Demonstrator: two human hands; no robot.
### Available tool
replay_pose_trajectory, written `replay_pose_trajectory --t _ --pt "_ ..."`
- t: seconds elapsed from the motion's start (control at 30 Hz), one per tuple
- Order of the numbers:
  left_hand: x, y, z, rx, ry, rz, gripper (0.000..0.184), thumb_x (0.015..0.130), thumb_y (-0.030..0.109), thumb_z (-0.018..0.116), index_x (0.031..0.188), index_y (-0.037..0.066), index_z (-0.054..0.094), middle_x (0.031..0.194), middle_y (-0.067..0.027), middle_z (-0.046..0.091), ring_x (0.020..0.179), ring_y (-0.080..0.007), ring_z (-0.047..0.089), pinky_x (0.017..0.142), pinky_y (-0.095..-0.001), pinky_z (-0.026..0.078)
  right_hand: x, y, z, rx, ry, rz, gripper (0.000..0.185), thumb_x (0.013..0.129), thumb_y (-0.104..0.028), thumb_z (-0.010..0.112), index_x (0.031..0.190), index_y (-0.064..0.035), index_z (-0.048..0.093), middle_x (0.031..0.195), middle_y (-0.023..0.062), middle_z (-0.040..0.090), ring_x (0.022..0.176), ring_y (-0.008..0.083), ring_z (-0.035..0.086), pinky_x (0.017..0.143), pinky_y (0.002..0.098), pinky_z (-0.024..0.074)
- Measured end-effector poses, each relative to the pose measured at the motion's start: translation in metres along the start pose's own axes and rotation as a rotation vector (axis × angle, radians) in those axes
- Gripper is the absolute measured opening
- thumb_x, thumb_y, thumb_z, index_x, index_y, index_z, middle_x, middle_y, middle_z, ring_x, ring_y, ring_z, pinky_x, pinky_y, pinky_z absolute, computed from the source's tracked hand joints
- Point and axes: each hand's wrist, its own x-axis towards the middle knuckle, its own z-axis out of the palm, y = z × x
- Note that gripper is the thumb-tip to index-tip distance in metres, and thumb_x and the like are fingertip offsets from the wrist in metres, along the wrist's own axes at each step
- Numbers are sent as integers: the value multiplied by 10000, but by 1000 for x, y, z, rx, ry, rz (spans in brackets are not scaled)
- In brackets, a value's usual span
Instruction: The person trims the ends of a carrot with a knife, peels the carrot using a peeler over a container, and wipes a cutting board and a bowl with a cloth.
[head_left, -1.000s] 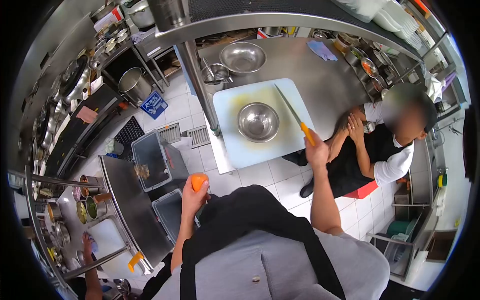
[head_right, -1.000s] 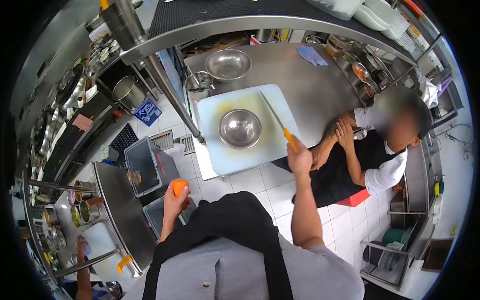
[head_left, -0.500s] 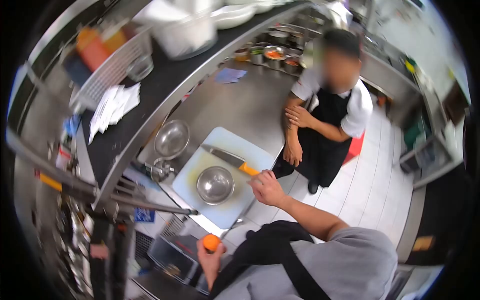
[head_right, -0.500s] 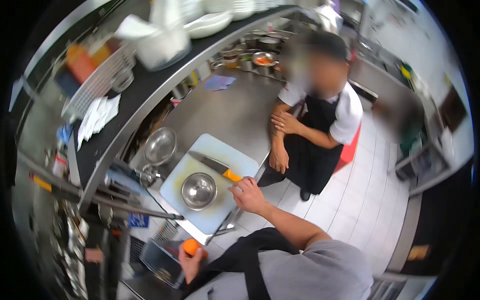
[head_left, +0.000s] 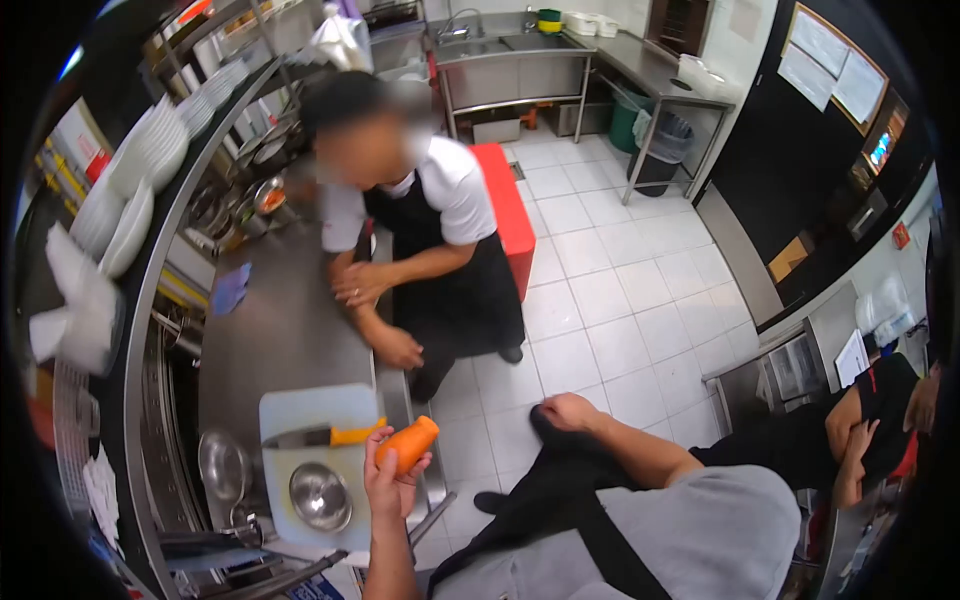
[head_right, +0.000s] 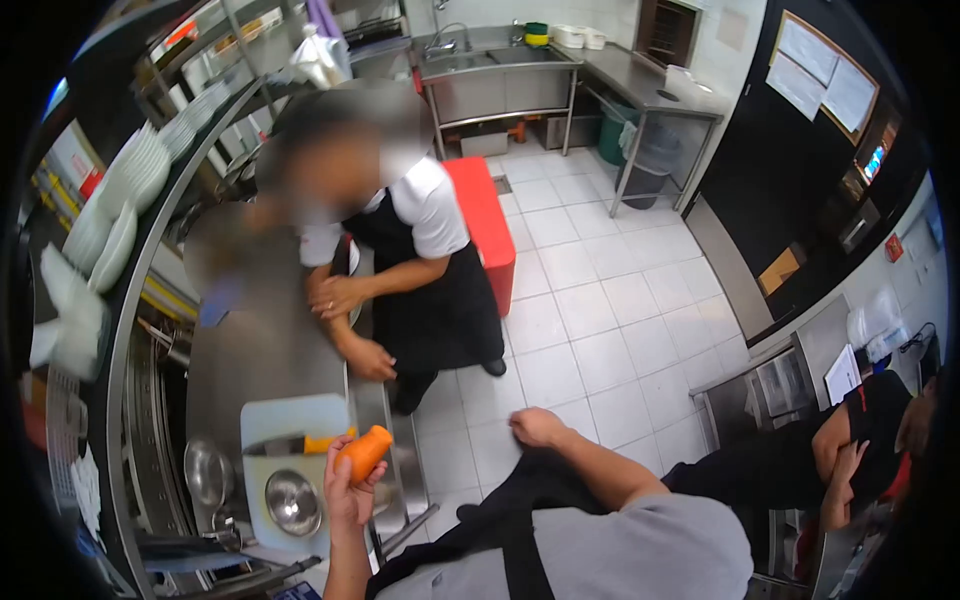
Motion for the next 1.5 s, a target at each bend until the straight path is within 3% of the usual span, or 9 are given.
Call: replay_pose_trajectory --t 0.17,0.4,0.5,0.57,0.7,0.9,1.17,1.4,1.5 --pt "79 -92 113 -232 11 -37 379 1044 369 545 1244 46 540 1119 -170 658 916 -297 687 836 -402 589 -31 129 -54 199 238 326 259 914 -247 595 1069 -107 749 986 169 752 945 361 717 877 450 565" --pt "187 -229 271 -434 -31 -730 390 1023 330 582 1276 34 560 1079 -173 658 967 -303 662 855 -425 578 22 187 -207 174 23 -29 308 986 -316 571 1057 -47 702 967 212 713 916 423 672 799 512 523" --pt "245 -228 369 -236 -269 -376 326 1037 255 564 1271 28 550 1126 -186 640 982 -289 660 926 -417 558 34 194 -308 542 99 216 495 1035 -509 514 1189 -66 673 1016 146 719 895 303 690 821 429 554" --pt "288 -213 434 -137 -344 -218 310 1040 227 569 1266 16 546 1137 -188 639 994 -280 661 941 -402 551 44 199 -346 1367 199 202 630 1040 -608 451 1394 -99 563 1223 101 654 1043 240 643 900 417 548" --pt "363 -221 508 560 -482 110 306 1030 163 606 1261 -25 536 1179 -179 638 1073 -244 647 996 -370 518 85 205 -394 1480 483 131 679 1038 -609 464 1465 -81 477 1282 84 586 1232 180 543 990 384 510" --pt "512 -236 533 511 -410 -19 269 1070 218 547 1231 5 581 1166 -149 662 1038 -207 667 910 -326 542 207 320 -422 1848 353 808 537 990 -572 591 1097 -47 561 819 131 661 653 238 679 609 418 594" --pt "783 -146 627 412 -372 -44 389 1099 373 457 1252 37 578 1032 -109 684 869 -188 683 770 -304 553 307 269 -755 1575 505 -257 500 1061 -473 524 1301 -36 545 1055 115 678 925 157 682 767 312 570" --pt "945 -92 731 315 -459 111 422 1096 387 456 1256 16 577 1025 -122 678 862 -201 683 776 -313 554 430 350 -873 1731 419 -510 519 1077 -437 488 1389 -22 475 1128 162 666 862 209 697 756 357 579" --pt "1008 -113 732 297 -443 -29 433 1094 385 461 1261 0 570 1050 -141 677 883 -216 690 797 -320 563 518 410 -856 1913 403 -43 514 1041 -478 542 1317 -44 522 1031 139 662 771 198 673 629 337 555"
